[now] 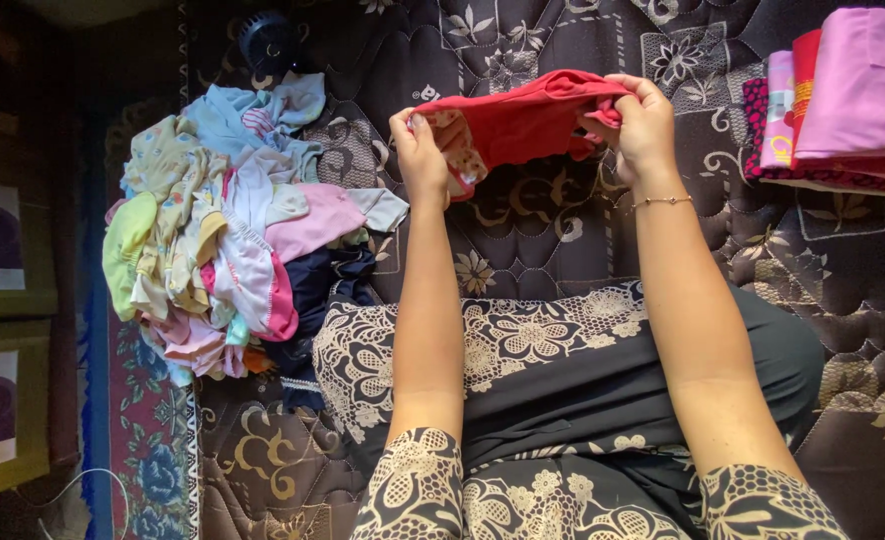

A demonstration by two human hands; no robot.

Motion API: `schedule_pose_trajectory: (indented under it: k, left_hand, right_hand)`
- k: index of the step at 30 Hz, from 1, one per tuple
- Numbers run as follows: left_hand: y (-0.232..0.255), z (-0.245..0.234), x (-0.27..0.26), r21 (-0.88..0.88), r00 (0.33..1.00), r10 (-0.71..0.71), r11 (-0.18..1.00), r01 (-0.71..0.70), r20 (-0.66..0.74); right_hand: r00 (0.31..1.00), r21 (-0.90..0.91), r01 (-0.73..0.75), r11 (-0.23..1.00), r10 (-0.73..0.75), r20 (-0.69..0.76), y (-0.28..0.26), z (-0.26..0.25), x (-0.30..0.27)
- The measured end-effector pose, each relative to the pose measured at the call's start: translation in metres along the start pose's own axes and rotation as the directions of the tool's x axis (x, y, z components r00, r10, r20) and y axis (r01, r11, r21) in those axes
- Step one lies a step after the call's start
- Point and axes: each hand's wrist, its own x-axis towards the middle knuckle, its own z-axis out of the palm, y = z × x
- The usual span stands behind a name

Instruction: The person is folding clothes on a mattress.

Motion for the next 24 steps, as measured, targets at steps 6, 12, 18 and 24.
schedule_pose_trajectory:
  k: [6, 12, 18, 24]
  left_hand:
    - [0.008, 0.021, 0.000, 0.087, 0.997, 0.059, 0.995, -0.054, -0.050]
    - [0.027, 0.054, 0.001, 0.191, 0.996, -0.086, 0.978, 0.087, -0.010]
    - [0.034, 0.065, 0.037, 0.217, 0.970, 0.240, 0.946, -0.242, 0.037]
    - [0.035, 0.074, 0.071, 0.259, 0.881, 0.470, 0.846, -0.465, 0.048]
  right_hand:
    - [0.998, 0.192, 0.059, 0.980, -0.065, 0.027, 0.017, -0.001, 0.020]
    - [0.986, 0.208, 0.167, 0.964, -0.159, -0.053, 0.021, 0.025, 0.039]
    - [0.976, 0.104, 0.208, 0.973, -0.199, -0.086, 0.006, 0.041, 0.067]
    - [0.959, 0.162, 0.281, 0.946, -0.270, -0.085, -0.004, 0.053, 0.091]
